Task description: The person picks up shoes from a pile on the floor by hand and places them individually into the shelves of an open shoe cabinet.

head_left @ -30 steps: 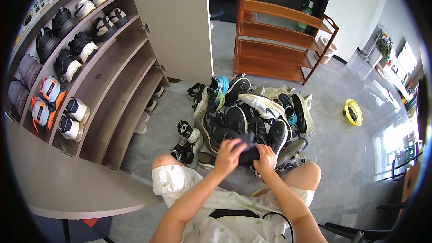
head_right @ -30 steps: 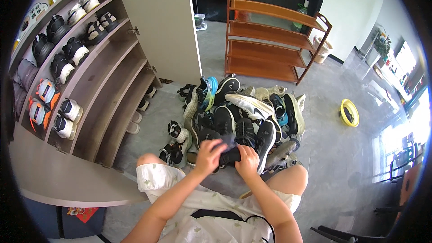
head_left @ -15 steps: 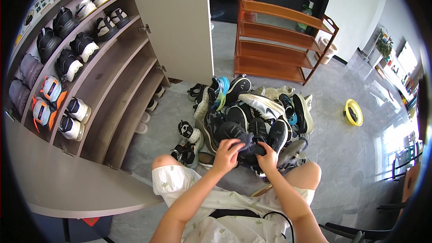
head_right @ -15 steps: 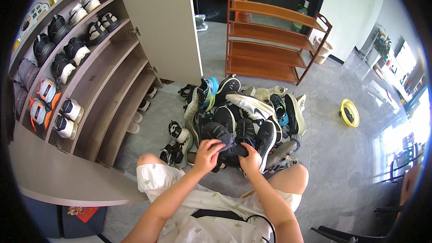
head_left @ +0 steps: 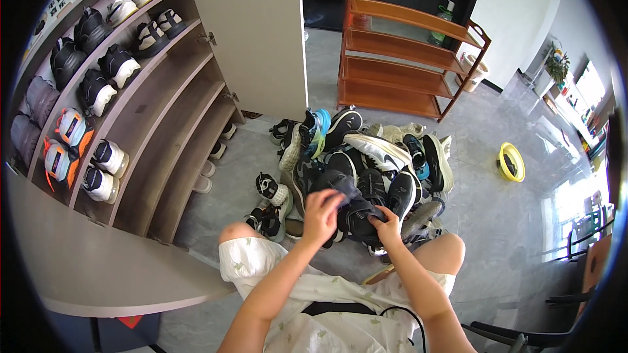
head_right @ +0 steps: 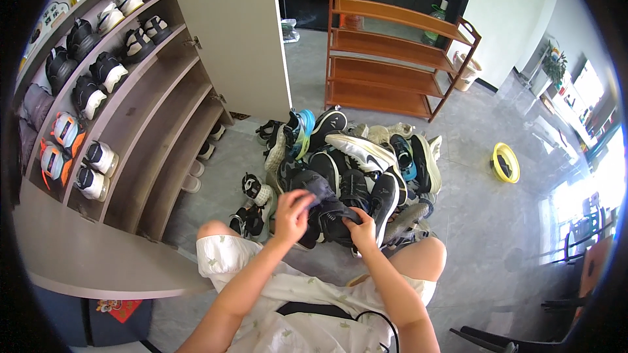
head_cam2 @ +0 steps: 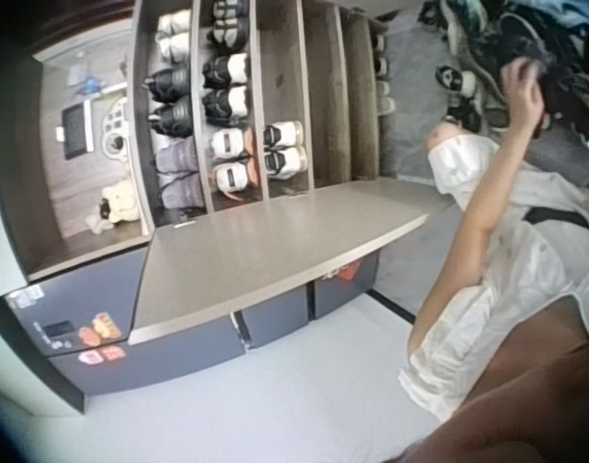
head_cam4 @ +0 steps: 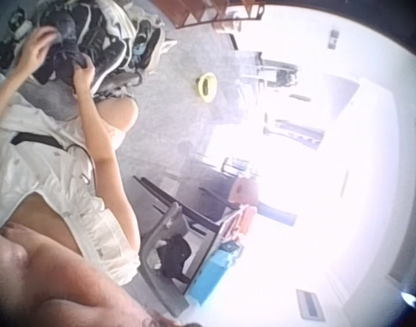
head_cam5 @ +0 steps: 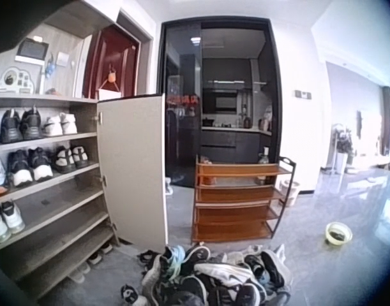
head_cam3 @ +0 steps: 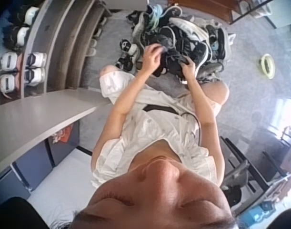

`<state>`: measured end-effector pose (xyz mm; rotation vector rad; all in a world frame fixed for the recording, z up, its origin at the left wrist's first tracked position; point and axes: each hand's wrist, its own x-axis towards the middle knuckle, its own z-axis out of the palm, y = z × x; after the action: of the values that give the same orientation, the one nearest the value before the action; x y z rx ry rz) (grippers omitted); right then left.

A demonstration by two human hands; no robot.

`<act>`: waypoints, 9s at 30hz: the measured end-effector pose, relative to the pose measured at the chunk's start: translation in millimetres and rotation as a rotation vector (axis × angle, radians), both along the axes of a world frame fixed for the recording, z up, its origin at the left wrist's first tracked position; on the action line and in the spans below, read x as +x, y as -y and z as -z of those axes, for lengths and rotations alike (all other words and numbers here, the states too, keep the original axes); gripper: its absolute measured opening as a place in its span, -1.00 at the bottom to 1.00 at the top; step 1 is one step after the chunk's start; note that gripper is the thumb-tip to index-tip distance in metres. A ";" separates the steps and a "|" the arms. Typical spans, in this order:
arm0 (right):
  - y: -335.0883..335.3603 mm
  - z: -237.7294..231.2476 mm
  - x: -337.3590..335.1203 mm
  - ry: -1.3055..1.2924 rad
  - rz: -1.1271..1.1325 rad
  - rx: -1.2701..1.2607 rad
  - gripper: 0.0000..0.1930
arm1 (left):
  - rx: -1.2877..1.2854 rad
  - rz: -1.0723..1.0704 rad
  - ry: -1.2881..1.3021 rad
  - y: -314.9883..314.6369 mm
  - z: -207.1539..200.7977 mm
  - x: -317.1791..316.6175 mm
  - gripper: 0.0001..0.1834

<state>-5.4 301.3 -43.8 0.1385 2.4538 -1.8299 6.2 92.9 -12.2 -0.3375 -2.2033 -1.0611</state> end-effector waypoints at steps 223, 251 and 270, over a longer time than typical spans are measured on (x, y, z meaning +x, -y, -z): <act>-2.4 34.4 -14.7 0.854 0.110 -1.079 -0.67 | -0.016 0.256 -0.034 -38.4 6.6 43.4 -0.55; 21.5 6.6 -11.9 0.607 0.164 -1.287 -0.57 | 0.793 0.385 0.536 -35.9 35.0 23.0 -0.66; 16.9 0.2 1.1 0.261 -0.299 -0.293 -0.34 | -0.038 0.041 0.143 -15.2 11.2 20.4 -0.58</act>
<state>-4.2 284.5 -43.9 -0.0082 1.8952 -1.8738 26.6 108.0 -23.4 -0.3339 -2.3545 -1.0970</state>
